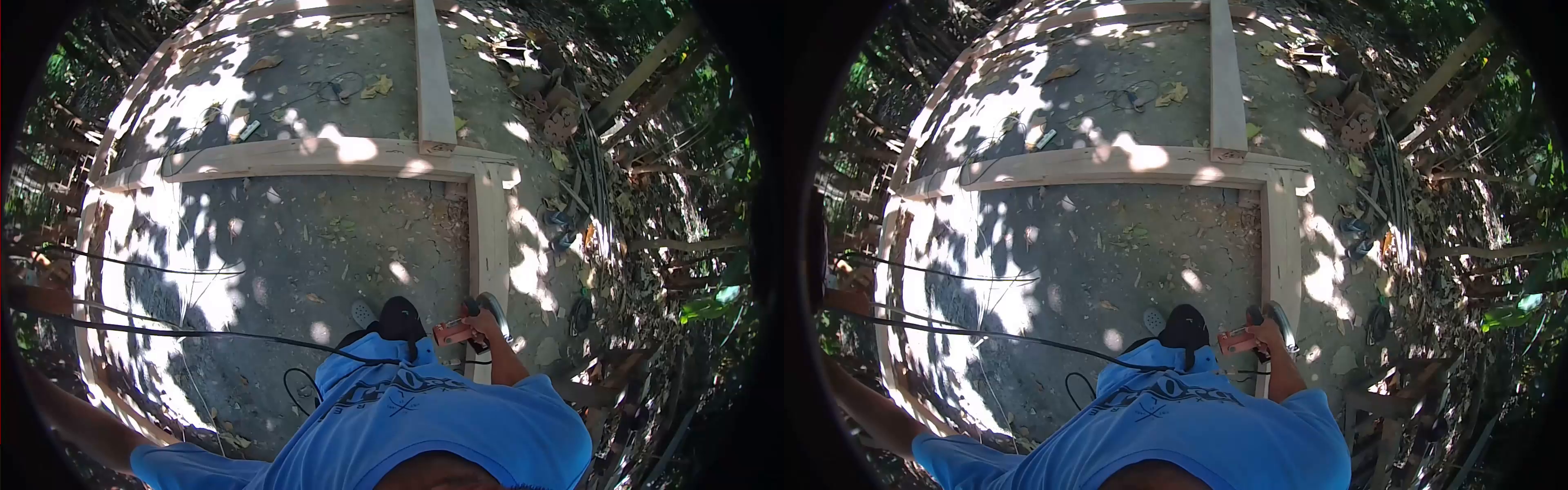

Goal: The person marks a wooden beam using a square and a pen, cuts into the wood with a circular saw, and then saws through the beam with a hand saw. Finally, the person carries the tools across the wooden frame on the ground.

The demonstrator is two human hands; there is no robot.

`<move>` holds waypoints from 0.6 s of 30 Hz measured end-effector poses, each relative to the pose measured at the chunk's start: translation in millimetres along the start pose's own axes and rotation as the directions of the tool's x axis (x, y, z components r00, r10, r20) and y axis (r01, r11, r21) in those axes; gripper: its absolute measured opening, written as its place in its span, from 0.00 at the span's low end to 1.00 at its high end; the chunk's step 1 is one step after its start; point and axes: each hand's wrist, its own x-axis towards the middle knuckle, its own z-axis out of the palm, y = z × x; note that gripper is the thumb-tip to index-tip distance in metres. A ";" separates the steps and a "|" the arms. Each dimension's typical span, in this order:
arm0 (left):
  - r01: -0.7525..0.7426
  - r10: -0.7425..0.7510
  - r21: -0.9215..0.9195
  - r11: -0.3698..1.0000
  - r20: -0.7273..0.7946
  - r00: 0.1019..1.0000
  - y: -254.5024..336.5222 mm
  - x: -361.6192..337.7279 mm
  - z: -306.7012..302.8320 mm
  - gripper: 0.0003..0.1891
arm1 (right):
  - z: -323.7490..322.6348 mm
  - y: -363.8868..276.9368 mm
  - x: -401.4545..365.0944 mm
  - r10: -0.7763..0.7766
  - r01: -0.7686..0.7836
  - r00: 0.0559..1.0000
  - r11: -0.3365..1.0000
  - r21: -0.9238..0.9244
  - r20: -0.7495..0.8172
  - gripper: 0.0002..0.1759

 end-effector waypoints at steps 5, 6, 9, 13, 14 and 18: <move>0.159 -0.160 -0.038 0.987 -0.023 0.987 -167.8 102.2 76.9 0.18 | -12.9 1.9 42.6 0.209 -0.211 0.978 0.972 0.102 0.026 0.18; 0.190 -0.191 -0.028 0.981 -0.025 0.981 -196.7 117.5 94.0 0.18 | -19.7 -6.8 62.7 0.257 -0.261 0.965 0.961 0.095 0.047 0.18; 0.255 -0.255 0.003 0.967 -0.003 0.967 -277.8 160.3 167.5 0.18 | -50.0 -54.8 86.6 0.382 -0.386 0.922 0.912 0.140 0.057 0.18; 0.295 -0.295 0.036 0.955 -0.010 0.955 -347.3 212.3 258.1 0.19 | -84.0 -99.4 171.4 0.350 -0.334 0.937 0.902 0.274 -0.008 0.18; 0.307 -0.308 0.080 0.948 -0.002 0.951 -358.0 233.0 284.3 0.19 | -85.7 -103.0 173.5 0.332 -0.314 0.943 0.905 0.286 -0.017 0.18; 0.347 -0.350 0.090 0.933 0.012 0.937 -419.6 289.3 366.2 0.20 | -176.7 -253.9 210.7 0.177 -0.157 0.978 0.973 0.169 -0.112 0.14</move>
